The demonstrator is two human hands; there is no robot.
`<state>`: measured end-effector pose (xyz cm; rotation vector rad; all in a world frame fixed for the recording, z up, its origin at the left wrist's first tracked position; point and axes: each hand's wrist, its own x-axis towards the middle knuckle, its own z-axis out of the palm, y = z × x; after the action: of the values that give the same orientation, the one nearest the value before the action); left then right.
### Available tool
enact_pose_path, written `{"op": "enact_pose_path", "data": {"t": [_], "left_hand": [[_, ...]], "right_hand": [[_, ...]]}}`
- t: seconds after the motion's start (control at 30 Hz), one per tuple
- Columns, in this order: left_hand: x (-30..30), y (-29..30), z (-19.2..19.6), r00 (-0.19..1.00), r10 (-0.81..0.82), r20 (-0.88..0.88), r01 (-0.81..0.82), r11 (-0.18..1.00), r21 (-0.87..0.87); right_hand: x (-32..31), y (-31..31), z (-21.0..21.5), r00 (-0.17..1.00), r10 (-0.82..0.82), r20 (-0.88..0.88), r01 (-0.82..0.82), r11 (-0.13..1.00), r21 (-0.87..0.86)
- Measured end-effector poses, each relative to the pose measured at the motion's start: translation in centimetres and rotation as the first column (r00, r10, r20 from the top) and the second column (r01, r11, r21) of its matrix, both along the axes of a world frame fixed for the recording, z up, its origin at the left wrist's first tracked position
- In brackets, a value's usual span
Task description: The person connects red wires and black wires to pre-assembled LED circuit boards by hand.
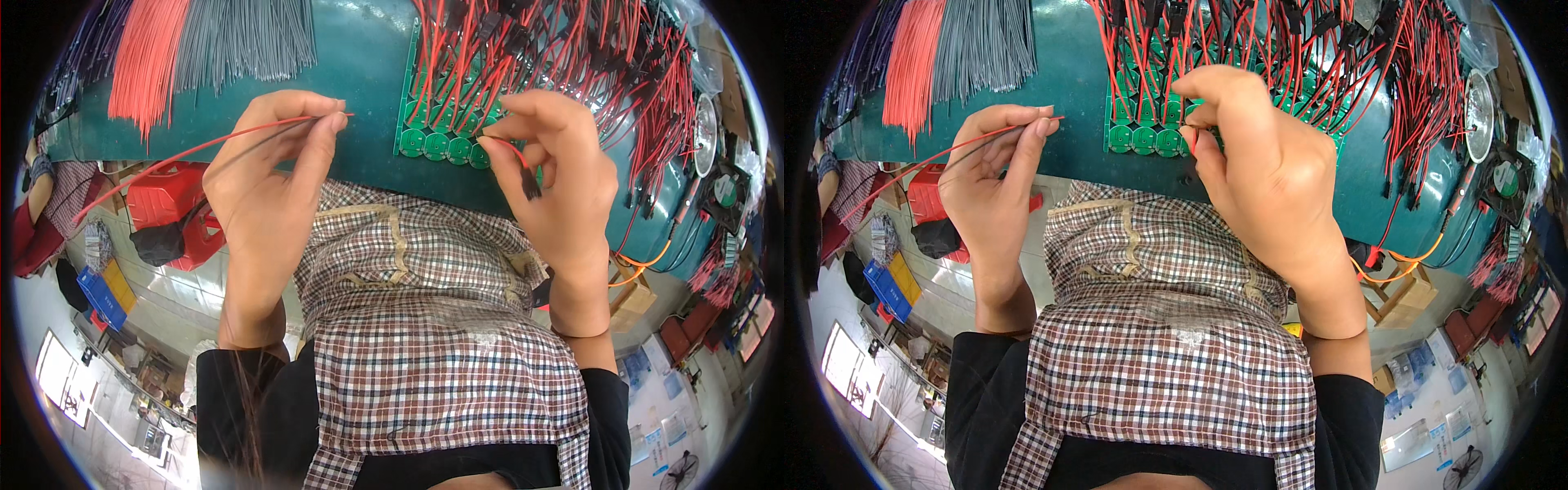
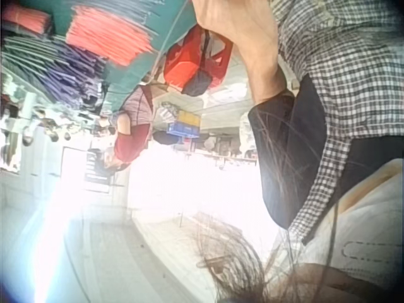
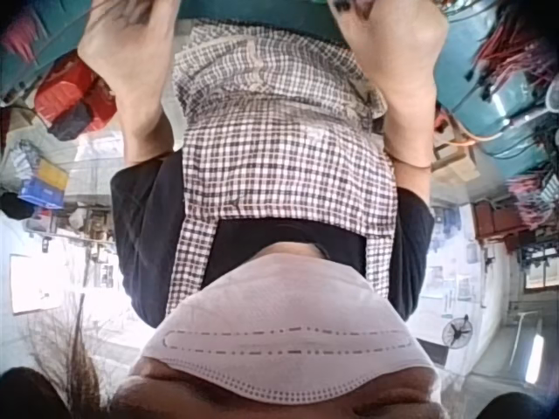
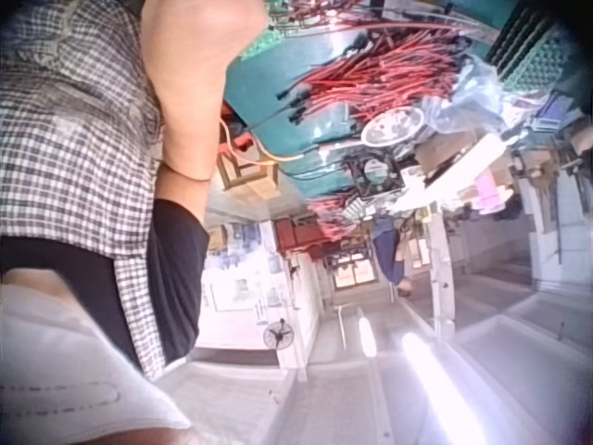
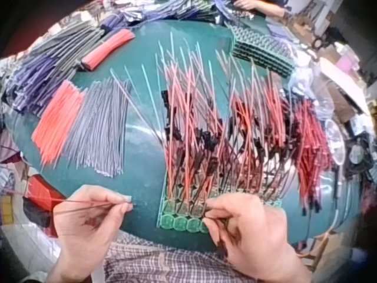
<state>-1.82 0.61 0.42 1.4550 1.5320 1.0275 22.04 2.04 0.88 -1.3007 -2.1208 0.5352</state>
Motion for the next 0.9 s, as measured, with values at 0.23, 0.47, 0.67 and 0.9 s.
{"op": "enact_pose_path", "data": {"t": [0.23,0.47,0.67,0.9], "left_hand": [[0.5,-0.2,0.7,0.999,-0.019,0.027,0.019,1.000,0.012],[1.9,-0.6,1.3,0.991,0.010,0.130,-0.007,1.000,-0.023],[3.4,-0.3,1.2,0.986,-0.084,0.146,0.081,0.996,0.029],[5.2,-0.2,0.7,0.959,-0.265,-0.100,0.276,0.955,0.111]], "right_hand": [[-0.6,-0.4,-0.6,0.956,-0.250,-0.153,0.206,0.945,-0.252],[-0.6,-0.5,-0.9,0.941,-0.265,-0.211,0.218,0.951,-0.221],[-0.5,-0.7,-0.6,0.960,-0.223,-0.170,0.196,0.967,-0.163],[0.0,-0.3,-1.1,0.976,-0.146,-0.159,0.148,0.989,-0.002]]}}
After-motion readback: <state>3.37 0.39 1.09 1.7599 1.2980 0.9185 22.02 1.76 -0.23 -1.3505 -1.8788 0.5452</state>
